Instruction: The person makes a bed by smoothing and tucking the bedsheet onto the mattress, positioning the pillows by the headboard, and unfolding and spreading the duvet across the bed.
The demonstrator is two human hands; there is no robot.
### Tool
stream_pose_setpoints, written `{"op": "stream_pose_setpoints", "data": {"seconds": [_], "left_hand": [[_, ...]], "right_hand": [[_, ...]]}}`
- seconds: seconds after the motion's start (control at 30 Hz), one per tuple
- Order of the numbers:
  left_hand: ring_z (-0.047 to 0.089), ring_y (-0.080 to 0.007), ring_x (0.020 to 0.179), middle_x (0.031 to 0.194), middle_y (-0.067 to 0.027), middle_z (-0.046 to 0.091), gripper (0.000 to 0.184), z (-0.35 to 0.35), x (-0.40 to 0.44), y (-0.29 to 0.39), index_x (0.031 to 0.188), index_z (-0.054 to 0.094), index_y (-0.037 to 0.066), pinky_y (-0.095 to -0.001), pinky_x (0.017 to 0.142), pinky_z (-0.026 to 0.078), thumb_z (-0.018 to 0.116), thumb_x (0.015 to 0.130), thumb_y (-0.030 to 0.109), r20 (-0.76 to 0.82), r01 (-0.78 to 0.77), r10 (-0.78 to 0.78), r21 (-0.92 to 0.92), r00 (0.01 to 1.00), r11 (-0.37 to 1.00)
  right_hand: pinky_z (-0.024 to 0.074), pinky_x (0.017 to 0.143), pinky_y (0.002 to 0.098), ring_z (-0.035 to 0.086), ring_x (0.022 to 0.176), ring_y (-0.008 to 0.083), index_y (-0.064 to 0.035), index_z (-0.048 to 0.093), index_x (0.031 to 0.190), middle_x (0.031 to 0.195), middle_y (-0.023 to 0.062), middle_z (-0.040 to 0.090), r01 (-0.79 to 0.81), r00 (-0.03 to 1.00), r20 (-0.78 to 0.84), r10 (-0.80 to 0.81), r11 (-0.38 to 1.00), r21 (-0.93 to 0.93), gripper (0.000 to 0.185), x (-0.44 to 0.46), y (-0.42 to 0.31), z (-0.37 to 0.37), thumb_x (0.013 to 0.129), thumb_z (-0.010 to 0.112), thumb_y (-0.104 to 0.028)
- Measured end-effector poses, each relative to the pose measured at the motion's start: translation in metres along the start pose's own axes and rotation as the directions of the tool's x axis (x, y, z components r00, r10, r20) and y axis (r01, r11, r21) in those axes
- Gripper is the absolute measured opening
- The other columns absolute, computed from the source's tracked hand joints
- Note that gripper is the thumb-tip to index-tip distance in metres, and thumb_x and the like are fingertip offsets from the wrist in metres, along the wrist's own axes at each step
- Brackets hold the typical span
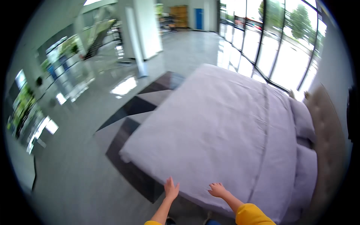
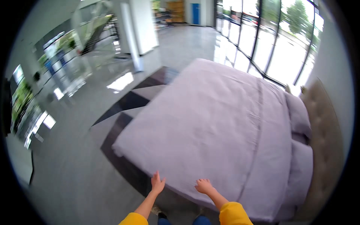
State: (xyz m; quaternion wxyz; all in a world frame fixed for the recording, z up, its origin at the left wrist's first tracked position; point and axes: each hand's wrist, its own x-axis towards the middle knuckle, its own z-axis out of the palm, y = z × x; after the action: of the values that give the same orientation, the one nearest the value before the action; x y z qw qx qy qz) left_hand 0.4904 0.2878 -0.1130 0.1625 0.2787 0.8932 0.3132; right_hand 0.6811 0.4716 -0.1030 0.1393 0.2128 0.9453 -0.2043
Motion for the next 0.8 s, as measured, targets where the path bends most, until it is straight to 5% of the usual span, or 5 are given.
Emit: {"op": "stream_pose_setpoints", "data": {"seconds": [0.2, 0.37, 0.67, 0.73, 0.8], "left_hand": [[0.023, -0.0305, 0.121, 0.128, -0.0184, 0.028, 0.061, -0.211, -0.006, -0.106, 0.126, 0.021, 0.001, -0.0481, 0.095, 0.018, 0.041, 0.082, 0.038, -0.261, -0.036, 0.039, 0.018, 0.964, 0.999], [0.020, -0.0299, 0.122, 0.132, -0.0137, 0.023, 0.058, -0.329, -0.009, -0.151, 0.128, 0.017, 0.004, -0.0463, 0.097, 0.015, 0.037, 0.085, 0.037, -0.364, 0.087, -0.031, 0.139, 0.931, 0.987], [0.024, -0.0280, 0.121, 0.130, -0.0140, 0.026, 0.054, -0.380, 0.092, -0.195, 0.127, 0.024, 0.005, -0.0479, 0.095, 0.018, 0.039, 0.085, 0.035, -0.339, -0.109, 0.132, 0.085, 0.931, 0.990], [0.036, -0.0281, 0.113, 0.127, -0.0160, 0.030, 0.052, -0.391, 0.127, -0.210, 0.124, 0.028, 0.002, -0.0354, 0.092, 0.029, 0.049, 0.082, 0.025, -0.415, -0.229, 0.242, 0.083, 0.877, 0.970], [0.046, -0.0261, 0.104, 0.118, -0.0146, 0.043, 0.046, -0.402, 0.166, -0.230, 0.120, 0.034, 0.002, -0.0323, 0.086, 0.037, 0.050, 0.081, 0.021, -0.401, -0.259, 0.184, -0.141, 0.897, 0.955]], "right_hand": [[0.0294, 0.088, 0.0455, 0.041, 0.104, 0.0299, -0.0033, 0.042, 0.111, 0.110, 0.0147, 0.046, 0.176, 0.957, -0.264, -0.121, 0.965, 0.197, 0.045, 0.097, -0.161, -0.040, 0.075, 0.054, -0.027], [0.0225, 0.095, 0.0436, 0.032, 0.113, 0.0292, -0.0024, 0.035, 0.117, 0.117, 0.0156, 0.039, 0.261, 0.870, -0.446, -0.210, 0.964, 0.054, 0.051, 0.149, -0.263, -0.093, 0.074, 0.055, -0.022], [0.0219, 0.096, 0.0422, 0.034, 0.113, 0.0278, -0.0021, 0.036, 0.116, 0.118, 0.0143, 0.039, 0.301, 0.871, -0.423, -0.249, 0.952, 0.059, 0.047, 0.221, -0.328, -0.120, 0.075, 0.053, -0.017], [0.0232, 0.095, 0.0422, 0.034, 0.112, 0.0304, -0.0017, 0.038, 0.114, 0.119, 0.0161, 0.038, 0.175, 0.915, -0.389, -0.103, 0.972, 0.156, 0.045, 0.256, -0.329, -0.116, 0.074, 0.053, -0.014], [0.0242, 0.094, 0.0422, 0.034, 0.112, 0.0319, -0.0017, 0.039, 0.113, 0.120, 0.0171, 0.037, 0.099, 0.902, -0.432, 0.019, 0.964, 0.249, 0.044, 0.303, -0.329, -0.097, 0.074, 0.054, -0.013]]}}
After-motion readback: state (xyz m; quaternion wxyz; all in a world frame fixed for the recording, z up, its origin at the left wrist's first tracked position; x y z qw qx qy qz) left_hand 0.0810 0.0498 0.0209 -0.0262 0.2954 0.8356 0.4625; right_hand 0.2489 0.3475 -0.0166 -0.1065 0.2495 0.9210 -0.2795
